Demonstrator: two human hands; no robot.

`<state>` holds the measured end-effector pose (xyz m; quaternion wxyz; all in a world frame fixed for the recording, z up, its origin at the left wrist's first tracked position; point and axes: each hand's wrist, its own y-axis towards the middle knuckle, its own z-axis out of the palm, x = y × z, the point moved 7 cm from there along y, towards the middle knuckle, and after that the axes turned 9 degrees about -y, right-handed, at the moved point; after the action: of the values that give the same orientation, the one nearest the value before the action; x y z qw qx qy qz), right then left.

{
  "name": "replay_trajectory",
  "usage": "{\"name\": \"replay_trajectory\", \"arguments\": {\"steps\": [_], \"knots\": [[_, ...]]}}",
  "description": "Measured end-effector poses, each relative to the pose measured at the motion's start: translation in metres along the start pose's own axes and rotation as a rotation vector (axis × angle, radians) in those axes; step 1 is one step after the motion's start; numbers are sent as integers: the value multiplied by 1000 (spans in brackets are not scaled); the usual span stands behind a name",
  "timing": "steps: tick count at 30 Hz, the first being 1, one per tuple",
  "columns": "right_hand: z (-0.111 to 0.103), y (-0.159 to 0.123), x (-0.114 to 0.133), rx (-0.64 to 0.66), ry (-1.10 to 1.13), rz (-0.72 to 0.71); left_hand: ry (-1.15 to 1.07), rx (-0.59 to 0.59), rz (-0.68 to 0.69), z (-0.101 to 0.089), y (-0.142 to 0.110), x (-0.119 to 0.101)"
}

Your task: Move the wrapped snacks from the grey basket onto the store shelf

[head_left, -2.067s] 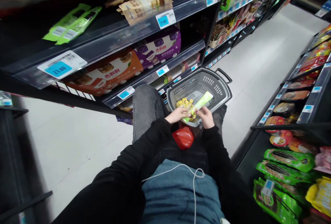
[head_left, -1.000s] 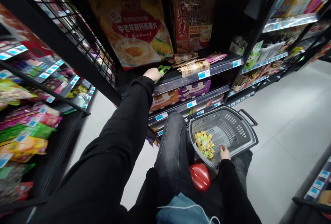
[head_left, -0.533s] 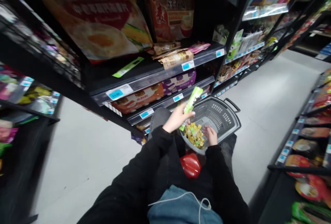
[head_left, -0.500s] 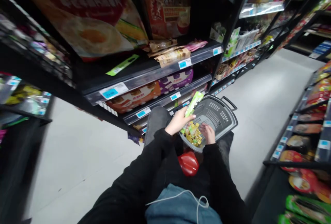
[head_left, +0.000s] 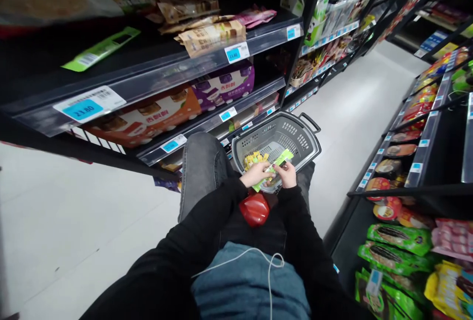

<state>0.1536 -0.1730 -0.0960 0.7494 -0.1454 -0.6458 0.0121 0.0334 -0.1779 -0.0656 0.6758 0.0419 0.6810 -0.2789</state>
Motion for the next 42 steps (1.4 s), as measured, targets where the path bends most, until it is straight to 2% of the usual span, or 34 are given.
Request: {"name": "replay_trajectory", "arguments": {"steps": [5, 8, 12, 16, 21, 26, 34, 42], "knots": [[-17, 6, -8, -141, 57, 16, -302, 143, -195, 14, 3, 7], [-24, 7, -8, -189, 93, 34, -390, 155, -265, 16, 1, 7], [-30, 8, -3, -206, 49, 13, -380, 129, -262, 13, 3, 8], [-33, 7, 2, -235, -9, 5, -276, 104, -215, 8, 9, 11], [-27, 6, 6, -187, 58, 58, -173, 137, -141, 4, 11, 8], [-21, 4, 14, -127, 87, 23, -138, 156, -121, 2, 8, 5], [-29, 4, 17, -175, 7, -85, -246, 150, -142, 6, 6, 0], [-54, 5, 26, -371, 31, -167, -497, 227, -281, 9, -1, -2]]}}
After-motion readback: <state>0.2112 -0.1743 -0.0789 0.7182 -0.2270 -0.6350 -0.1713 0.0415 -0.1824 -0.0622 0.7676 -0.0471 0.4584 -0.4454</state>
